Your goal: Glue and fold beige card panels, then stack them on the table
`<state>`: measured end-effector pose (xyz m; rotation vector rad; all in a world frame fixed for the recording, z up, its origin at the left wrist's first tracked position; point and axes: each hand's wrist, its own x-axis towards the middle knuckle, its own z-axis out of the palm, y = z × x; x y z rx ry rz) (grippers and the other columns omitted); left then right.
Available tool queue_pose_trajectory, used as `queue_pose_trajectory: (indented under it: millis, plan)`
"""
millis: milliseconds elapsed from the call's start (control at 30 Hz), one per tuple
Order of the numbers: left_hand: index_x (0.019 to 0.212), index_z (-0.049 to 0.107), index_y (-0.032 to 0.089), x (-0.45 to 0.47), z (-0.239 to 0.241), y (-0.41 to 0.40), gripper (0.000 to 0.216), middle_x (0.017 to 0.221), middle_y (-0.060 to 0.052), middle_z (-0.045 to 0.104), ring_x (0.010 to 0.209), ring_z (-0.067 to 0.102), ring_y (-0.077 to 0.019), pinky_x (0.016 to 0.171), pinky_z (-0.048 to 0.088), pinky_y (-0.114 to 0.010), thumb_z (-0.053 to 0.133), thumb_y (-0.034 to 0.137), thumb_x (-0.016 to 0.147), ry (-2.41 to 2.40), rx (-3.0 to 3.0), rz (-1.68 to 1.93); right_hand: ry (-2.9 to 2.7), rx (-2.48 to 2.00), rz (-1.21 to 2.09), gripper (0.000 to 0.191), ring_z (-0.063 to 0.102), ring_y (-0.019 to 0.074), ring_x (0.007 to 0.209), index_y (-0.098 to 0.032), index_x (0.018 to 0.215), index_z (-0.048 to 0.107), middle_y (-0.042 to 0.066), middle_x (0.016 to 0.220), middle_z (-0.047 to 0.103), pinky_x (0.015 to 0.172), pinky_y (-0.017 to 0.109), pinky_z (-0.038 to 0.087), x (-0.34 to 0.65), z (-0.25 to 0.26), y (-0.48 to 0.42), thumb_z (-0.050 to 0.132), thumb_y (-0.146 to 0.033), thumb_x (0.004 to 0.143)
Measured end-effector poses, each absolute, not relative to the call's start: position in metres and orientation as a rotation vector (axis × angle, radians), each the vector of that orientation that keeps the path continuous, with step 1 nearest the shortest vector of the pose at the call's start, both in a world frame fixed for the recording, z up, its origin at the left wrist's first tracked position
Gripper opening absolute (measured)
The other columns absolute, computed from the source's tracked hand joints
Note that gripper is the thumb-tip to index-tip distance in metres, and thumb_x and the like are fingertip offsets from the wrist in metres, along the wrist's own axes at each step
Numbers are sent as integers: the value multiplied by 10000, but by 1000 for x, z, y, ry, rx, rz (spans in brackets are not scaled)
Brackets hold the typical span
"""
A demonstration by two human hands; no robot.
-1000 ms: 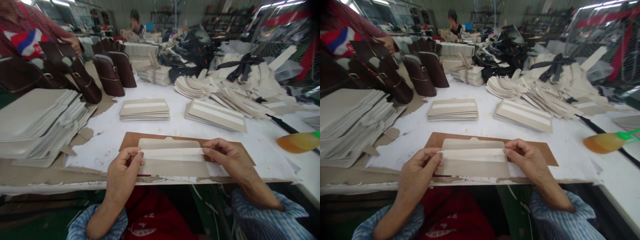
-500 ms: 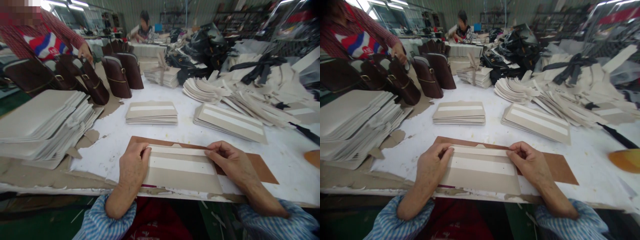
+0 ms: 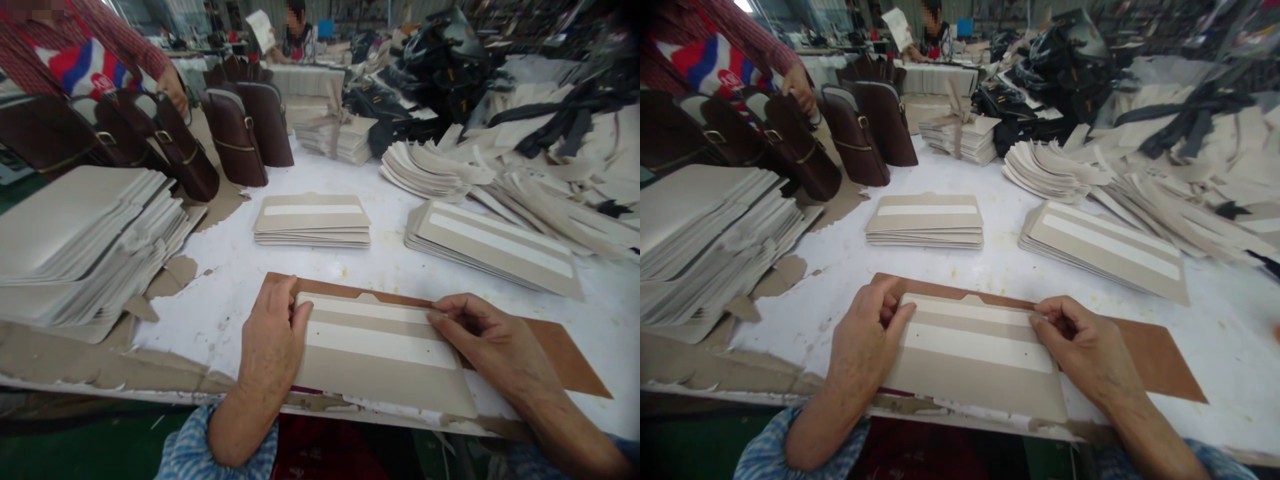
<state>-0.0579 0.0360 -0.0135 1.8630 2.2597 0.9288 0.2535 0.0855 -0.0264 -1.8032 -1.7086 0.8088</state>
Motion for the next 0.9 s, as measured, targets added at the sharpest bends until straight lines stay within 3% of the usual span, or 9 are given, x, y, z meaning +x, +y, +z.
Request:
queue_pose_trajectory:
  millis: [367,467,567,667,900]
  plan:
    - [1239,650,180,-55,-14,35,345,1009,-50,697,956,692,-230,860,582,-354,695,144,899,2250,1893,934,-1734,-1772,757,418,597,195,566,-251,902,737,22,683,678,490,303,421,256,-28,85,706,-653,789]
    - [1220,675,198,-56,-14,35,295,994,-42,686,902,681,-217,822,570,-336,672,178,926,2250,1948,916,-1733,-1754,754,403,593,190,565,-249,905,739,19,683,676,493,299,421,256,-29,85,711,-637,797]
    - [1053,730,216,-58,-14,35,152,921,-26,651,833,662,-194,784,547,-312,604,211,969,2171,2078,912,-1735,-1738,727,365,579,186,549,-250,878,732,15,656,662,497,303,417,251,-24,85,705,-605,801]
    - [948,741,234,-61,-13,35,212,911,-23,645,829,653,-183,778,527,-301,540,262,1007,2135,2135,898,-1757,-1708,679,298,569,187,546,-252,853,719,12,633,643,508,312,417,245,-17,85,705,-547,807]
    - [991,753,247,-65,-17,38,298,920,-18,648,801,651,-185,671,468,-308,488,377,1033,2163,2212,919,-1778,-1659,610,196,550,163,560,-237,866,703,-3,658,630,542,302,424,241,-14,85,696,-424,810]
